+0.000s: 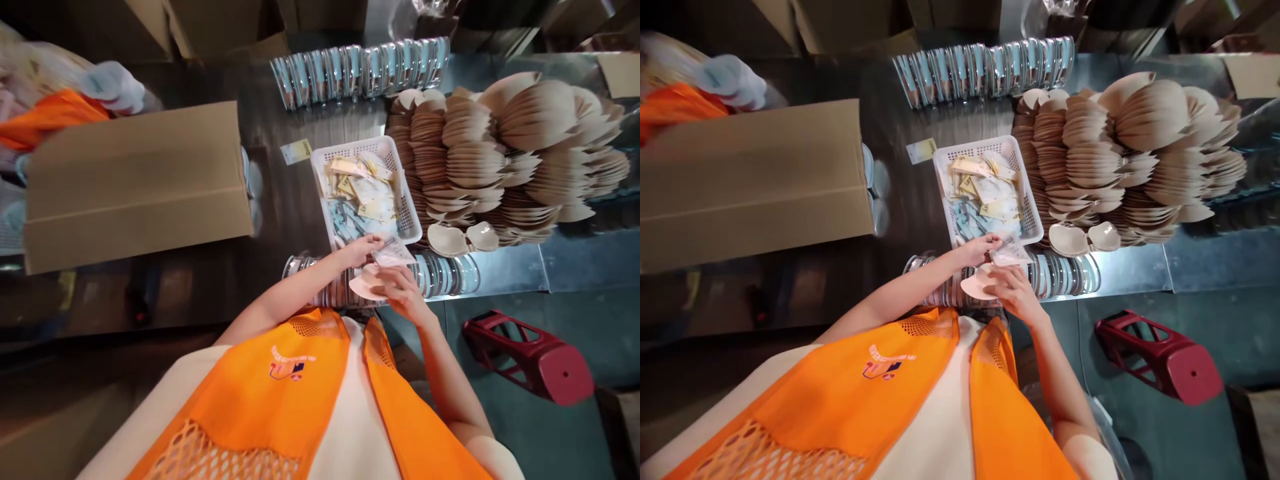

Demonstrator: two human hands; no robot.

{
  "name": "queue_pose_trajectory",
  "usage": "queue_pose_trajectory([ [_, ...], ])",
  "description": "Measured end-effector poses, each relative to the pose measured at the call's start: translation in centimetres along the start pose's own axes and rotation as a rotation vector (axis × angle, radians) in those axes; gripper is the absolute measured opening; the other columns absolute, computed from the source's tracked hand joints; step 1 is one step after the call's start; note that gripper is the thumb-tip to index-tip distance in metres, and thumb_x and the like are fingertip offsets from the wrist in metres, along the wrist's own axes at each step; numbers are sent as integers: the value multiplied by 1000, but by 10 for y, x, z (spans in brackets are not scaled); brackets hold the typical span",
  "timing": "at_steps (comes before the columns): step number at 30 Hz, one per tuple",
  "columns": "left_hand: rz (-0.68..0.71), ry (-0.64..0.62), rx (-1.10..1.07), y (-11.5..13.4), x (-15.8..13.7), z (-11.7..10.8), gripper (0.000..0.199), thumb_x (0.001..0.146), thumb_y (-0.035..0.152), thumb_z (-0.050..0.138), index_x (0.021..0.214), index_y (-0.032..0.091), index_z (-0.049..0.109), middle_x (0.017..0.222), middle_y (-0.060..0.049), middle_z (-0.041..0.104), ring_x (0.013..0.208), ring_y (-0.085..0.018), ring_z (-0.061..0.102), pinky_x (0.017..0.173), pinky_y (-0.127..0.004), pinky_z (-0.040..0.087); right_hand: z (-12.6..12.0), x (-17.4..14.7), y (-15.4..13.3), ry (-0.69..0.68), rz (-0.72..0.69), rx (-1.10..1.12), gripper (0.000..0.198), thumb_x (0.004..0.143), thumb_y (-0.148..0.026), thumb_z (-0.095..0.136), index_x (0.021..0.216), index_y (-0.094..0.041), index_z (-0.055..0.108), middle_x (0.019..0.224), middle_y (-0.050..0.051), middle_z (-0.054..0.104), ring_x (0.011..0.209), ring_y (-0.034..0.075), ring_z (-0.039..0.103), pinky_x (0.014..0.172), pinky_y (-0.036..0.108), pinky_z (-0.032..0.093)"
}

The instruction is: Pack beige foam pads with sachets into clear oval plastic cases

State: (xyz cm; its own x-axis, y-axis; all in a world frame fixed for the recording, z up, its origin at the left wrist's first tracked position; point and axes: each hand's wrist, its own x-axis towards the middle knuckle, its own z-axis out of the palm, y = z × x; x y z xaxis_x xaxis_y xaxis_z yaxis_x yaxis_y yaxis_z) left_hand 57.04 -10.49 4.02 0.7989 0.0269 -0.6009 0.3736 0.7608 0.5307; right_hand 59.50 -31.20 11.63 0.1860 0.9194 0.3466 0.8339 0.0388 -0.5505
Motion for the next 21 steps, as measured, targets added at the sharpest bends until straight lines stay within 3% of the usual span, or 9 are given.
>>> queue_pose_trajectory([
  [2,141,44,129,-3,-15,-5,33,75,13,85,100,16,64,81,2,67,69,-13,65,70,-23,54,7,3,-4,189,207,10,17,102,-37,64,108,-28,77,140,10,65,142,31,54,119,53,41],
  [4,343,145,306,-3,-30,-9,43,76,11,82,114,19,62,96,-1,70,82,-16,68,79,-27,56,19,12,-3,393,522,98,35,100,-53,61,121,-26,70,145,14,60,144,32,52,120,55,42],
  [6,509,190,499,0,-44,-13,52,80,11,79,127,21,59,115,-5,71,98,-20,69,90,-31,56,35,28,2,506,783,301,52,100,-61,54,136,-24,58,141,15,62,136,30,59,114,51,50],
  [9,617,140,690,6,-65,-27,46,95,24,70,139,23,55,134,-11,67,110,-22,70,100,-34,54,61,50,11,565,914,617,63,98,-66,52,143,-23,47,134,13,68,117,25,69,99,41,60],
  [12,726,108,771,14,-91,-67,48,104,42,60,147,23,51,156,-16,55,127,-23,66,110,-35,51,79,55,7,608,944,723,70,96,-66,55,149,-22,44,132,13,70,111,25,72,92,39,62],
  [14,742,12,939,20,-111,-106,55,99,50,68,146,24,56,158,-15,55,141,-27,58,121,-41,42,89,48,-7,562,949,636,73,94,-64,61,151,-20,47,131,13,72,112,26,72,95,40,61],
  [17,580,-181,1335,24,-138,-166,76,75,53,90,143,28,65,152,-12,63,154,-36,44,132,-52,24,113,39,-41,284,948,340,72,94,-58,66,155,-22,52,125,13,75,109,31,72,96,43,59],
  [19,460,-217,1505,21,-147,-193,99,63,49,97,152,28,58,160,-12,56,157,-41,39,132,-57,20,142,44,-66,56,922,154,69,98,-50,62,159,-22,50,122,16,76,101,34,73,92,46,59],
  [21,415,-205,1554,13,-148,-207,120,60,46,97,165,25,42,165,-16,50,156,-42,40,130,-58,24,178,59,-86,-82,865,26,64,101,-36,54,162,-17,47,125,22,73,101,37,71,89,48,58],
])
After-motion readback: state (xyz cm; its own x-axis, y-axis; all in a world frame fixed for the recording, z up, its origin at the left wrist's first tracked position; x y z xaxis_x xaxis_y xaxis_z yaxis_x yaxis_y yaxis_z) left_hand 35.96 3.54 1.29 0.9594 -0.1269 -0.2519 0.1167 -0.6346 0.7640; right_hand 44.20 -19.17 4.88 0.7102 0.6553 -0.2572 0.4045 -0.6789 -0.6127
